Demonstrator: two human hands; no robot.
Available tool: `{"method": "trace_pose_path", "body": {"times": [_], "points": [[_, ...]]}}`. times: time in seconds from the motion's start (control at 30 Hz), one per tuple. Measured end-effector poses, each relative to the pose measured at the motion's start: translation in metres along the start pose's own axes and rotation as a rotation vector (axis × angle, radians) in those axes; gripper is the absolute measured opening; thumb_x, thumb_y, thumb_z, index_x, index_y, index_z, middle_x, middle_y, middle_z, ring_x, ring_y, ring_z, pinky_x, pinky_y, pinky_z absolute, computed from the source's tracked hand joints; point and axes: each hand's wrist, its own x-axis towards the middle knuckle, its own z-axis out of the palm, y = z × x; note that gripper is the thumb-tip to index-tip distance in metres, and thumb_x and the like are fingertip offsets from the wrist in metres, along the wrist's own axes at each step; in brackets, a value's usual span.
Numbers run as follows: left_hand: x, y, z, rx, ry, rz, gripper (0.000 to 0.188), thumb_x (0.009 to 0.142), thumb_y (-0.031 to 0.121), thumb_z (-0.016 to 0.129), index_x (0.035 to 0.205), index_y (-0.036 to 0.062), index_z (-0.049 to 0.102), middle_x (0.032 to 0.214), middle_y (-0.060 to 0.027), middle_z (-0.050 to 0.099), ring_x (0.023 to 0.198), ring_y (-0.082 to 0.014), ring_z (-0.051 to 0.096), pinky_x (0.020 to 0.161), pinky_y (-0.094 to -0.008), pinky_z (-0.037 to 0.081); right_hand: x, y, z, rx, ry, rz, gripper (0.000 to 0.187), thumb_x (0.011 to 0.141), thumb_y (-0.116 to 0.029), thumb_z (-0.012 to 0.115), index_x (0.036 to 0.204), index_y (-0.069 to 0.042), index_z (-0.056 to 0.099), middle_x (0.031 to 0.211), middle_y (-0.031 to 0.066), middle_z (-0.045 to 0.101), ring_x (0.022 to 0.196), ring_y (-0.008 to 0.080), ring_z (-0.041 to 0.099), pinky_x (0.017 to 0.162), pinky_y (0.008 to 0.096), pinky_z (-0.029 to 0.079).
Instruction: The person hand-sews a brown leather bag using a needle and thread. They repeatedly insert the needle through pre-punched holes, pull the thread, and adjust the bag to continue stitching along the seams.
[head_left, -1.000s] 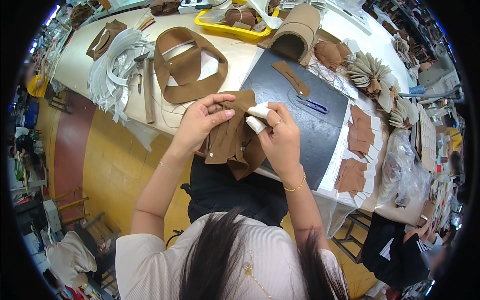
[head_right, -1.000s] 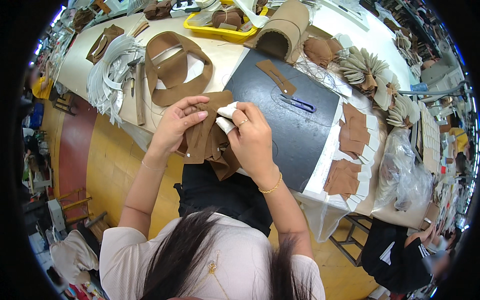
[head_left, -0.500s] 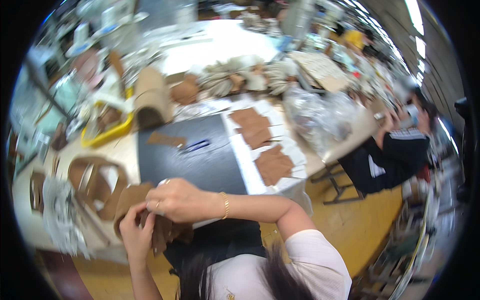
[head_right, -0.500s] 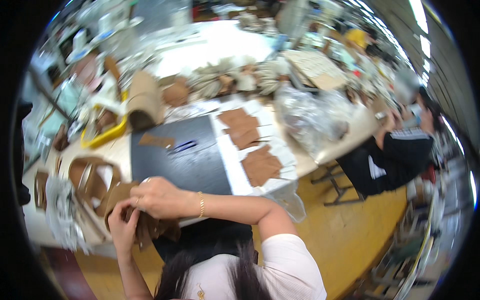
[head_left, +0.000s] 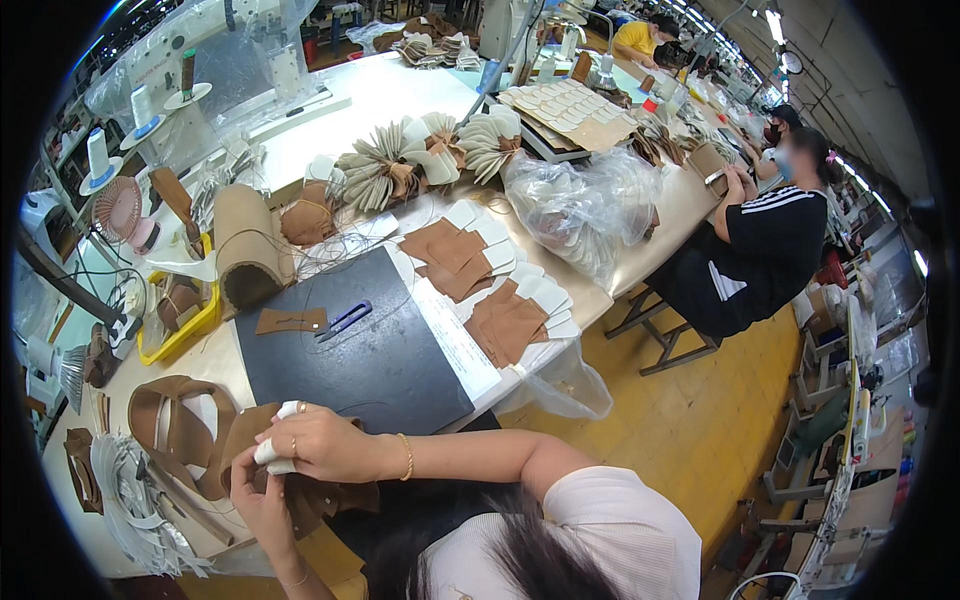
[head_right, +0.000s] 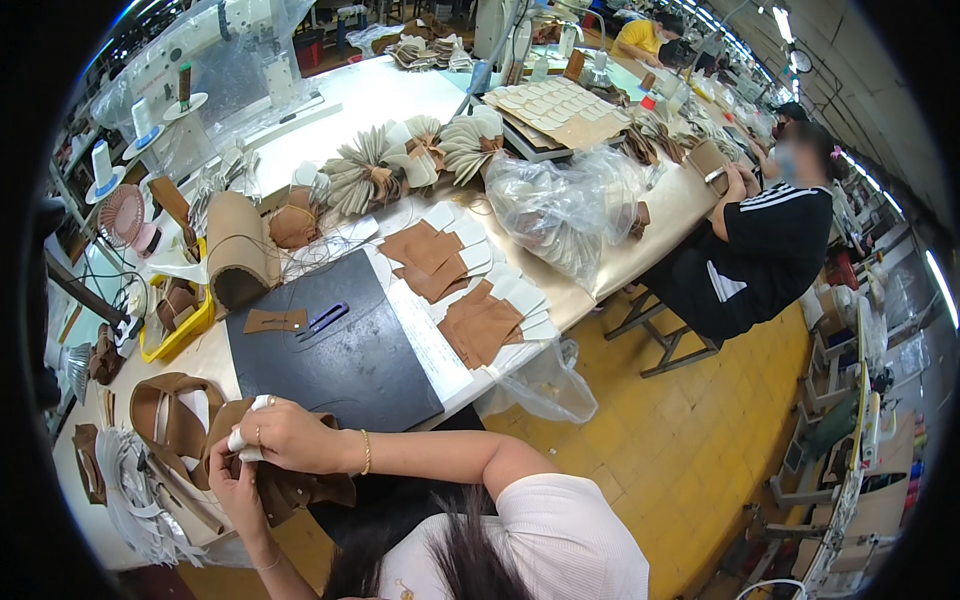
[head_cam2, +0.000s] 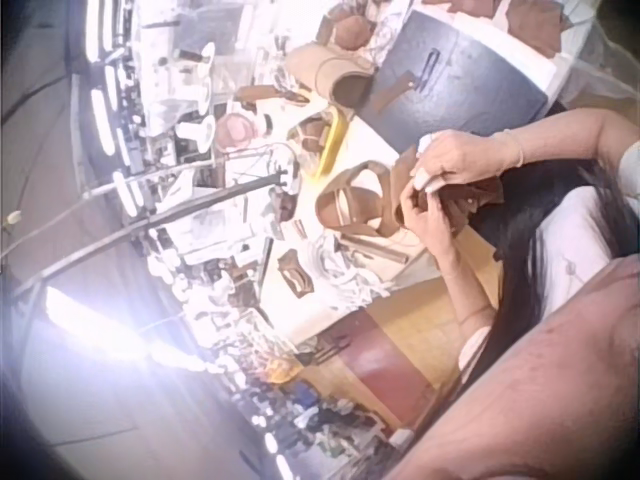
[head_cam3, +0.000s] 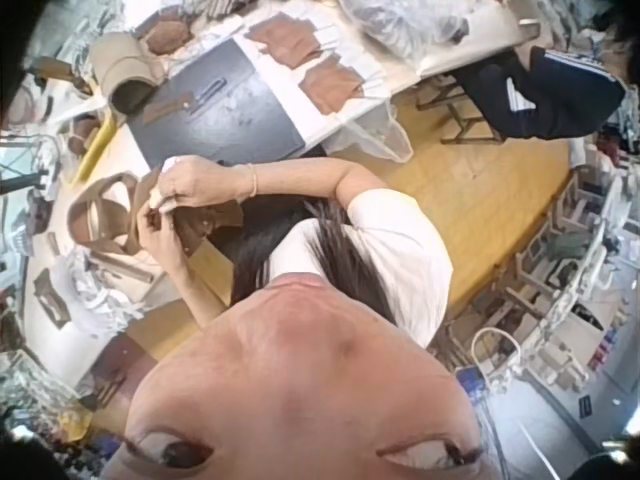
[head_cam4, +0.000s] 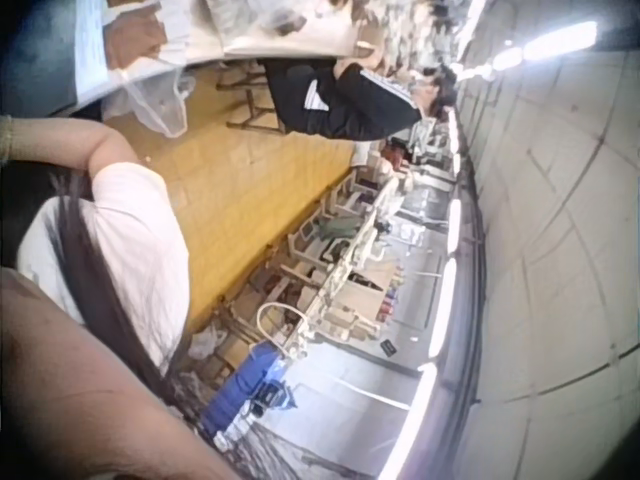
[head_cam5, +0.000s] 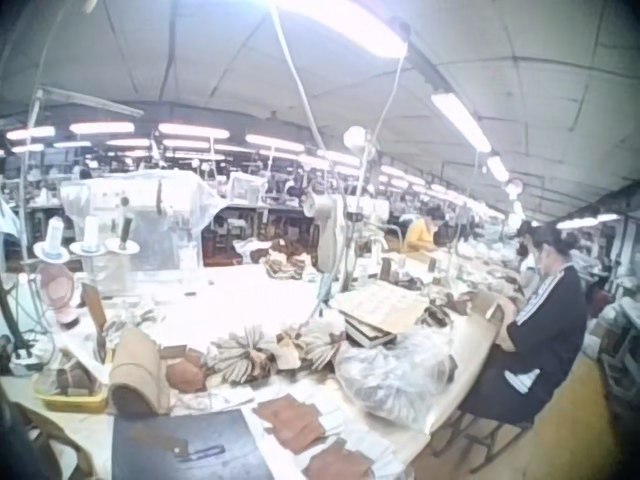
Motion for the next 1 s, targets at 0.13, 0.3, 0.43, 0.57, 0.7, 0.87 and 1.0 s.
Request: {"method": "trace_pose_path", "body": {"times": [0.13, 0.3, 0.43, 0.57, 0.7, 0.87, 1.0], "points": [[0.001, 0.015, 0.004, 0.113, 0.023, 0.045, 0.019, 0.083, -0.001, 0.067, 0.1, -0.0031, 0.059, 0.094, -0.007, 0.062, 0.09, -0.0146, 0.058, 0.085, -0.0274, 0.044, -0.003, -0.001, 0.021, 0.026, 0.109, 0.001, 0.011, 0.083, -0.01, 0.066, 0.09, -0.004, 0.06, 0.088, 0.0121, 0.064, 0.085, 0.0317, 0.062, 0.08, 0.0378, 0.048], [-0.006, 0.038, 0.003, 0.31, 0.148, 0.17, 0.012, 0.082, -0.001, 0.066, 0.092, -0.004, 0.061, 0.086, -0.0097, 0.065, 0.083, -0.0172, 0.06, 0.079, -0.0281, 0.045, 0.044, -0.051, -0.011, 0.546, 0.172, 0.454, 0.008, 0.087, -0.004, 0.06, 0.092, -0.001, 0.055, 0.084, 0.0123, 0.061, 0.081, 0.0275, 0.063, 0.077, 0.0337, 0.048], [-0.021, 0.054, -0.006, 0.446, 0.023, -0.134, 0.012, 0.079, 0.0, 0.07, 0.089, -0.0029, 0.064, 0.085, -0.01, 0.066, 0.081, -0.0159, 0.061, 0.076, -0.0282, 0.047, 0.079, -0.032, -0.111, 0.939, 0.696, 0.142, 0.019, 0.095, -0.011, 0.054, 0.113, -0.008, 0.049, 0.101, 0.0107, 0.062, 0.086, 0.0218, 0.063, 0.087, 0.0406, 0.052], [-0.025, 0.071, -0.046, 0.397, 0.31, 0.032, 0.012, 0.081, 0.001, 0.07, 0.093, -0.0008, 0.068, 0.087, -0.0059, 0.067, 0.084, -0.0149, 0.061, 0.08, -0.0279, 0.048, 0.051, 0.012, -0.158, 1.356, 0.434, 0.433, 0.018, 0.097, -0.017, 0.053, 0.113, -0.009, 0.052, 0.095, 0.0071, 0.062, 0.061, 0.0093, 0.054, 0.059, 0.0281, 0.053], [-0.021, 0.078, -0.114, 0.716, 0.419, 0.277, 0.011, 0.082, 0.001, 0.068, 0.092, -0.0012, 0.068, 0.097, -0.0099, 0.07, 0.09, -0.0179, 0.065, 0.083, -0.029, 0.049, 0.003, 0.035, -0.226, 1.252, 0.419, 0.596, 0.023, 0.097, -0.012, 0.047, 0.118, -0.003, 0.053, 0.093, 0.0063, 0.061, 0.057, 0.005, 0.049, 0.048, 0.0206, 0.047], [-0.035, 0.076, -0.212, 0.86, 0.788, 0.301, 0.017, 0.084, 0.009, 0.07, 0.099, 0.0005, 0.07, 0.095, -0.0058, 0.071, 0.089, -0.0115, 0.063, 0.082, -0.0247, 0.047, -0.064, 0.058, -0.398, 0.996, 0.403, 0.511, 0.032, 0.094, -0.002, 0.042, 0.127, 0.002, 0.045, 0.087, 0.006, 0.053, 0.061, 0.0084, 0.045, 0.053, 0.0218, 0.044], [-0.058, 0.069, -0.283, 0.736, 0.98, 0.224, 0.017, 0.084, 0.011, 0.071, 0.099, 0.0016, 0.071, 0.092, -0.0017, 0.07, 0.086, -0.0071, 0.061, 0.078, -0.0206, 0.046, -0.112, 0.08, -0.499, 0.833, 0.54, 0.583, 0.039, 0.096, -0.003, 0.045, 0.134, 0.001, 0.038, 0.076, 0.0007, 0.04, 0.057, 0.007, 0.035, 0.05, 0.0219, 0.037]]}}
